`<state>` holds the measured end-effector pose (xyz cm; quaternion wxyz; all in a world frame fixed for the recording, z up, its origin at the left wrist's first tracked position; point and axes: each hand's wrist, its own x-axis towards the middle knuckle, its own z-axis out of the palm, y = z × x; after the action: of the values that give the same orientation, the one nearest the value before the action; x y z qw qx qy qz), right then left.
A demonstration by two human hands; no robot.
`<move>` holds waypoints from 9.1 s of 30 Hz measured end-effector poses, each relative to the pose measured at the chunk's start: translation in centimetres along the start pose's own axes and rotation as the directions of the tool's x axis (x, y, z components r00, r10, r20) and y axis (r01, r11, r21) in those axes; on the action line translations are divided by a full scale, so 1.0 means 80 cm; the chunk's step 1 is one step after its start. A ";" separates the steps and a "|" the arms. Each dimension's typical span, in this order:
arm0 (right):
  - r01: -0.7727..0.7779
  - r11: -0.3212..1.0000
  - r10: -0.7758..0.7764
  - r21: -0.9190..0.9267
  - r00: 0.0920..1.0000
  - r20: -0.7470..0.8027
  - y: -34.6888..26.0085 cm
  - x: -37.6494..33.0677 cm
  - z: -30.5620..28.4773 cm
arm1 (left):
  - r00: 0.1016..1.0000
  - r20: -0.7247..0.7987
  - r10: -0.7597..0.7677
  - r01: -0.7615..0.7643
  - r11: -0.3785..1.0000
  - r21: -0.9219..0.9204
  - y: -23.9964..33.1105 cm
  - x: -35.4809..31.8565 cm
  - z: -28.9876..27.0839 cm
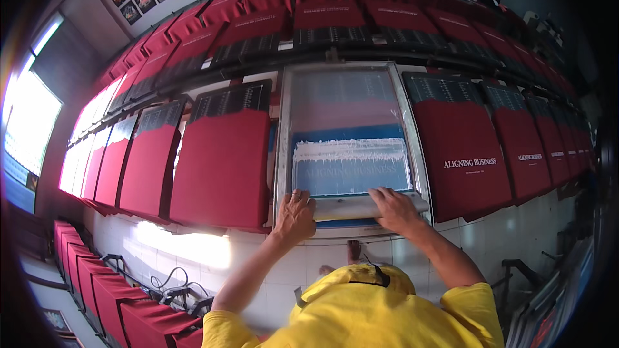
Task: The person performs screen printing by applying paint to a screen with a squeegee, then aligns and presses the screen onto a series of red garments fixed to a multi-station printing table.
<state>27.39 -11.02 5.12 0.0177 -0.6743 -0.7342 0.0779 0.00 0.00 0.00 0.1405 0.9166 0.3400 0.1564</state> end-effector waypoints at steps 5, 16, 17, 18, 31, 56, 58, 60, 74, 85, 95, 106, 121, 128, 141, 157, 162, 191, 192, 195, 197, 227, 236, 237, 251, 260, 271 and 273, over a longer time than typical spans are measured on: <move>-0.062 0.990 0.043 -0.123 0.987 -0.154 0.053 -0.070 0.003 | 0.996 0.029 -0.084 0.085 0.994 -0.061 0.003 -0.019 0.027; -0.059 0.996 0.048 -0.060 0.983 -0.177 0.041 -0.065 -0.009 | 0.995 -0.016 -0.098 0.098 0.995 -0.002 -0.008 -0.013 0.004; -0.034 0.996 0.018 -0.078 0.980 -0.196 0.038 -0.074 -0.003 | 0.996 -0.024 -0.084 0.085 0.996 0.008 -0.007 -0.025 0.010; -0.024 0.996 0.005 -0.088 0.978 -0.210 0.035 -0.081 0.003 | 0.996 -0.069 -0.053 0.055 0.998 0.031 -0.007 -0.035 0.021; -0.085 0.992 0.067 -0.097 0.982 -0.178 0.113 0.054 0.002 | 0.998 -0.055 0.005 -0.002 0.998 0.056 -0.074 0.101 0.023; -0.021 0.991 -0.024 -0.132 0.944 -0.329 0.061 -0.049 0.030 | 0.979 -0.174 0.109 -0.088 0.988 0.123 -0.041 -0.017 0.055; -0.026 0.996 -0.003 -0.088 0.948 -0.318 0.076 -0.011 0.018 | 0.983 -0.160 0.085 -0.069 0.992 0.102 -0.056 0.019 0.052; -0.029 0.997 0.005 -0.075 0.955 -0.298 0.093 0.022 0.014 | 0.980 -0.174 0.100 -0.078 0.989 0.127 -0.079 0.055 0.055; -0.104 0.993 0.094 -0.048 0.979 -0.179 0.116 0.081 -0.047 | 0.999 -0.003 -0.039 0.039 0.999 -0.026 -0.080 0.135 -0.020; -0.031 0.992 -0.018 -0.122 0.926 -0.377 0.037 -0.101 0.042 | 0.992 -0.118 0.045 -0.039 0.998 0.057 -0.002 -0.062 0.050; -0.081 0.990 0.049 -0.115 0.966 -0.252 0.003 -0.134 0.049 | 0.994 -0.076 0.077 -0.082 0.995 -0.053 0.020 -0.096 0.038; -0.525 0.712 0.700 0.466 0.587 -0.407 0.149 -0.083 0.086 | 0.878 -0.182 -0.443 0.342 0.845 -0.411 -0.114 -0.086 0.088; -0.611 0.530 0.846 0.588 0.434 -0.311 0.187 -0.048 0.127 | 0.733 0.296 -0.612 0.586 0.348 -0.732 -0.146 -0.064 0.056; -0.622 0.538 0.843 0.568 0.411 -0.348 0.160 -0.075 0.118 | 0.746 0.162 -0.646 0.521 0.414 -0.746 -0.135 -0.075 0.026; -0.533 0.524 0.847 0.664 0.404 -0.344 -0.140 0.057 0.169 | 0.635 -0.087 -0.768 0.383 0.410 -0.828 -0.400 -0.238 0.006; -0.552 0.634 0.770 0.542 0.516 -0.376 -0.297 0.195 0.225 | 0.629 -0.046 -0.776 0.525 0.468 -0.711 -0.577 -0.301 -0.069; -0.570 0.606 0.787 0.554 0.530 -0.316 -0.302 0.212 0.213 | 0.623 -0.056 -0.780 0.510 0.459 -0.727 -0.586 -0.292 -0.080; -0.146 0.986 0.159 0.075 0.966 -0.206 -0.418 0.160 0.122 | 0.976 -0.059 -0.208 0.190 0.957 -0.220 -0.539 -0.332 -0.161; -0.028 0.999 0.033 0.047 0.994 -0.100 -0.429 0.147 0.119 | 0.996 0.090 -0.015 0.035 0.974 -0.225 -0.540 -0.336 -0.160; 0.084 0.988 -0.071 -0.128 0.991 0.110 -0.430 0.148 0.126 | 0.970 0.189 0.153 -0.138 0.987 -0.086 -0.500 -0.329 -0.184; 0.091 0.993 -0.086 -0.075 0.994 0.068 -0.430 0.163 0.117 | 0.970 0.203 0.134 -0.118 0.989 -0.089 -0.510 -0.322 -0.164; -0.074 0.992 0.060 -0.100 0.989 -0.136 -0.341 0.355 0.117 | 0.999 0.033 -0.028 0.033 0.988 -0.151 -0.602 -0.101 -0.143; -0.093 0.995 0.088 -0.027 0.986 -0.143 -0.369 0.304 0.101 | 0.999 -0.003 -0.036 0.035 0.984 -0.172 -0.566 -0.157 -0.161; -0.078 0.997 0.075 -0.017 0.988 -0.136 -0.381 0.281 0.107 | 0.999 -0.047 -0.018 0.009 0.980 -0.199 -0.557 -0.181 -0.161; -0.012 0.998 -0.005 -0.059 0.960 -0.281 -0.388 0.262 0.137 | 0.998 -0.054 0.026 -0.031 0.996 -0.082 -0.562 -0.215 -0.110; -0.060 0.997 0.058 -0.045 0.997 -0.049 -0.311 0.385 0.097 | 0.994 0.086 -0.063 0.075 0.986 -0.150 -0.597 -0.078 -0.155; -0.057 0.998 0.050 -0.030 0.979 -0.198 -0.384 0.267 0.098 | 0.995 0.081 -0.053 0.065 0.987 -0.150 -0.542 -0.201 -0.171; -0.030 0.999 0.017 -0.045 0.960 -0.278 -0.402 0.229 0.122 | 0.998 0.039 -0.049 0.053 0.991 -0.121 -0.535 -0.249 -0.141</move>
<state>-7.28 3.75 -1.54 0.1030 -0.6874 -0.7181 -0.0350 -43.46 19.58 -9.08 0.2063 0.9001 0.3504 0.1565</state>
